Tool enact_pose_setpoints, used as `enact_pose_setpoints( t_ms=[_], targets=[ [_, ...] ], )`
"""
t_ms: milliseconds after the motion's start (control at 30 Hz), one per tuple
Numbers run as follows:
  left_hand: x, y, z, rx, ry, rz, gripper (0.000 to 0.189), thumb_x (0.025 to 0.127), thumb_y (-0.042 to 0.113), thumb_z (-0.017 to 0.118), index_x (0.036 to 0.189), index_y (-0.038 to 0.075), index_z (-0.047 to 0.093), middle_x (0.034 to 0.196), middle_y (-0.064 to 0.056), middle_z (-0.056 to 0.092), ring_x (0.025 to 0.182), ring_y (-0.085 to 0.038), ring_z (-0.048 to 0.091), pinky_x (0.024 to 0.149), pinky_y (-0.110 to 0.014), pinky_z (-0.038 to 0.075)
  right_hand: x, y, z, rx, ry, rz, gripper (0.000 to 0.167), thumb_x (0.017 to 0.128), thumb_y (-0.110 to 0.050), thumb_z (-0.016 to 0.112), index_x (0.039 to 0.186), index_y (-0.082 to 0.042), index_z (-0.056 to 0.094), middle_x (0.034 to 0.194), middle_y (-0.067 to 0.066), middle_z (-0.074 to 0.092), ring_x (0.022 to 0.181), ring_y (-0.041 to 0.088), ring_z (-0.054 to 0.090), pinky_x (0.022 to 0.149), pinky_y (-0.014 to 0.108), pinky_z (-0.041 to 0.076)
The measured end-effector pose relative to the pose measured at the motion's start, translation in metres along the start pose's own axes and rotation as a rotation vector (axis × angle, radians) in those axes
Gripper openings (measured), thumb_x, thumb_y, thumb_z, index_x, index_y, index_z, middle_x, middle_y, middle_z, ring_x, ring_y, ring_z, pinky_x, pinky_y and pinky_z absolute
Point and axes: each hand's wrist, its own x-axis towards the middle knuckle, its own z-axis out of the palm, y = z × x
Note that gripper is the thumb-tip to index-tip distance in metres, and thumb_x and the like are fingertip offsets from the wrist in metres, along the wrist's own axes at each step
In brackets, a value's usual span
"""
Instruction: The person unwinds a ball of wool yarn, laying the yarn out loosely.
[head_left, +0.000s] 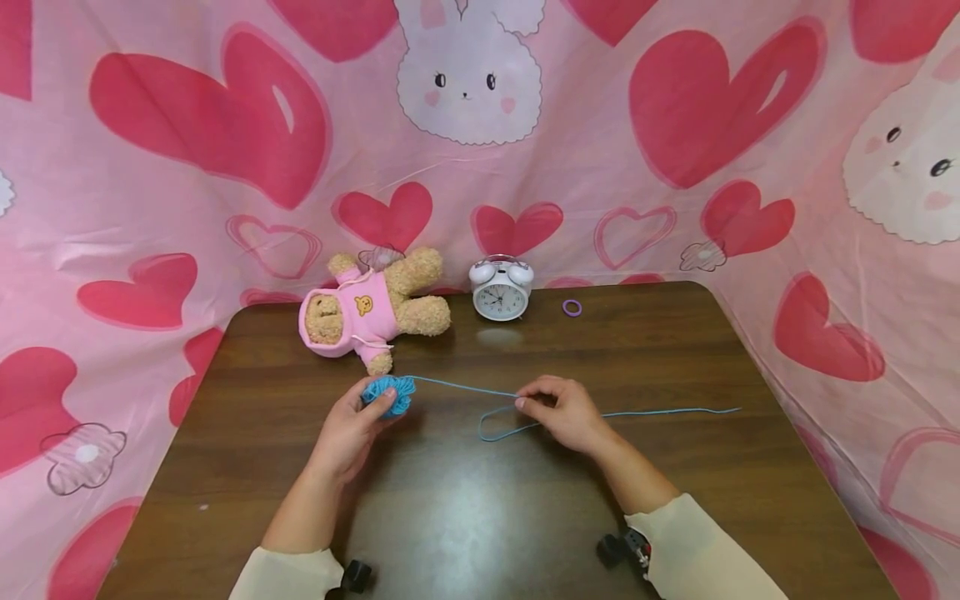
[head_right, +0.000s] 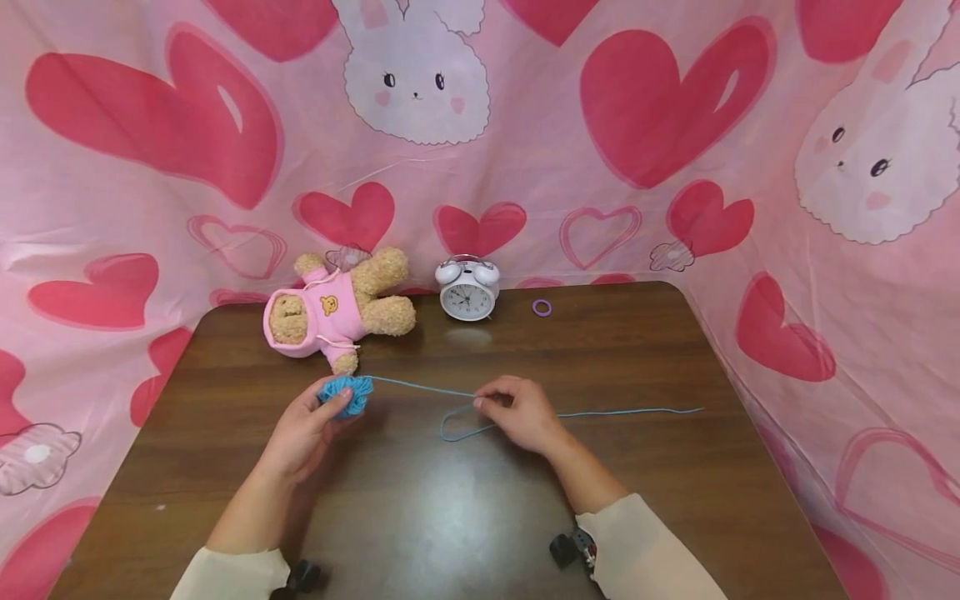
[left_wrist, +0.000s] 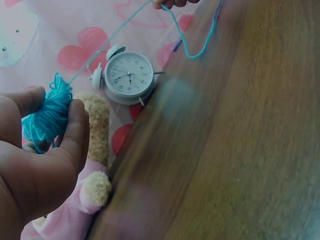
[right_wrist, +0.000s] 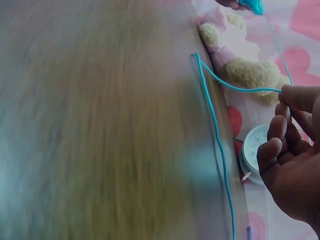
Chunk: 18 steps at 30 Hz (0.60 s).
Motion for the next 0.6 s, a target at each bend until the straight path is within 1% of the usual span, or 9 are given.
enact_pose_setpoints(
  t_ms=[100,167,400,600],
  targets=[
    [0.000,-0.001,-0.002,-0.009,0.014,0.005,0.040,0.105,0.012,0.061,0.138,-0.007,0.046,0.111,-0.004,0.065,0.098,-0.016,0.068,0.098,-0.039,0.057,-0.002,0.002,-0.005,-0.021,0.010,-0.010,0.012,0.091,-0.014,0.080,0.100,-0.006,0.080,0.094,-0.004,0.073,0.079,0.011,0.060,0.068,0.024,0.049],
    [0.000,-0.001,-0.004,-0.003,0.017,0.007,0.040,0.105,0.014,0.062,0.137,-0.007,0.047,0.110,-0.004,0.065,0.097,-0.016,0.068,0.097,-0.038,0.057,-0.004,0.003,-0.009,-0.035,0.015,-0.008,0.012,0.092,-0.015,0.080,0.100,-0.007,0.080,0.094,-0.005,0.073,0.080,0.012,0.060,0.070,0.024,0.048],
    [-0.002,-0.001,-0.010,0.023,0.016,0.003,0.044,0.106,0.017,0.062,0.139,-0.008,0.046,0.113,-0.003,0.065,0.100,-0.015,0.067,0.097,-0.035,0.057,-0.010,0.006,-0.022,-0.058,0.038,0.003,0.011,0.092,-0.016,0.079,0.100,-0.008,0.081,0.094,-0.005,0.074,0.081,0.012,0.060,0.070,0.024,0.048],
    [-0.003,-0.002,-0.014,0.027,0.020,-0.008,0.043,0.106,0.017,0.062,0.138,-0.007,0.046,0.112,-0.002,0.066,0.100,-0.015,0.067,0.098,-0.035,0.056,-0.018,0.008,-0.035,-0.075,0.045,0.022,0.011,0.093,-0.016,0.079,0.101,-0.008,0.081,0.094,-0.006,0.073,0.079,0.012,0.061,0.068,0.025,0.049]
  ],
)
